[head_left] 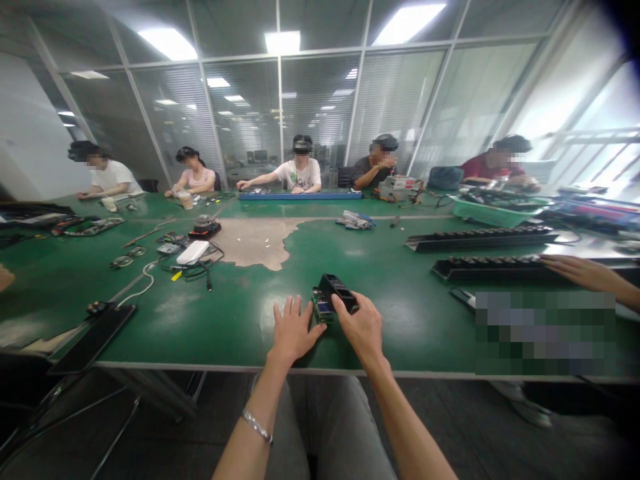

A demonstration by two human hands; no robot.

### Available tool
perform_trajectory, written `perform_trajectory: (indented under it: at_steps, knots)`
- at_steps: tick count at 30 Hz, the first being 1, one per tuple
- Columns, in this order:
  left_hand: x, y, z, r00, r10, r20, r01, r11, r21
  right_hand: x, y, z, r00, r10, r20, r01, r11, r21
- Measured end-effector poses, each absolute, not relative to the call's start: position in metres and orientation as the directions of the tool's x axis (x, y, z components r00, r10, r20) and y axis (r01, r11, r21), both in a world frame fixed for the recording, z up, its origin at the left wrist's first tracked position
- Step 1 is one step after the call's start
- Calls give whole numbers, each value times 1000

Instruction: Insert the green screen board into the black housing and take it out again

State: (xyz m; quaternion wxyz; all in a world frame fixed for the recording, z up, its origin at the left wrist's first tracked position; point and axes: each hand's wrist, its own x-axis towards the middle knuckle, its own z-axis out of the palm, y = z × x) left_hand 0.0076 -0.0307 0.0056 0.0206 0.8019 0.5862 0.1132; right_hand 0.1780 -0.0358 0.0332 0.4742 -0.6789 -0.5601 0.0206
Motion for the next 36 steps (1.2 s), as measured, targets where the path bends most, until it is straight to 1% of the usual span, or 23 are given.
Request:
perform_trajectory:
  at_steps: [9,17,23,30,36]
  knots:
    - [4,-33,6,293,936,194,928,-327,178,143,-36,45,319,839,440,828,-21,-560]
    - [4,-30,5,280,944,174,930,-312,195,132,-44,49,323,852,412,853,-73,-518]
    - [3,-30,7,290,948,131,932,-311,186,130,-49,40,311,868,388,861,-85,-501]
    - [4,-30,9,296,948,116,936,-312,161,133,-54,22,311,880,359,859,-99,-502]
    - [4,-30,8,295,945,140,934,-316,168,137,-55,11,296,887,354,864,-90,-496]
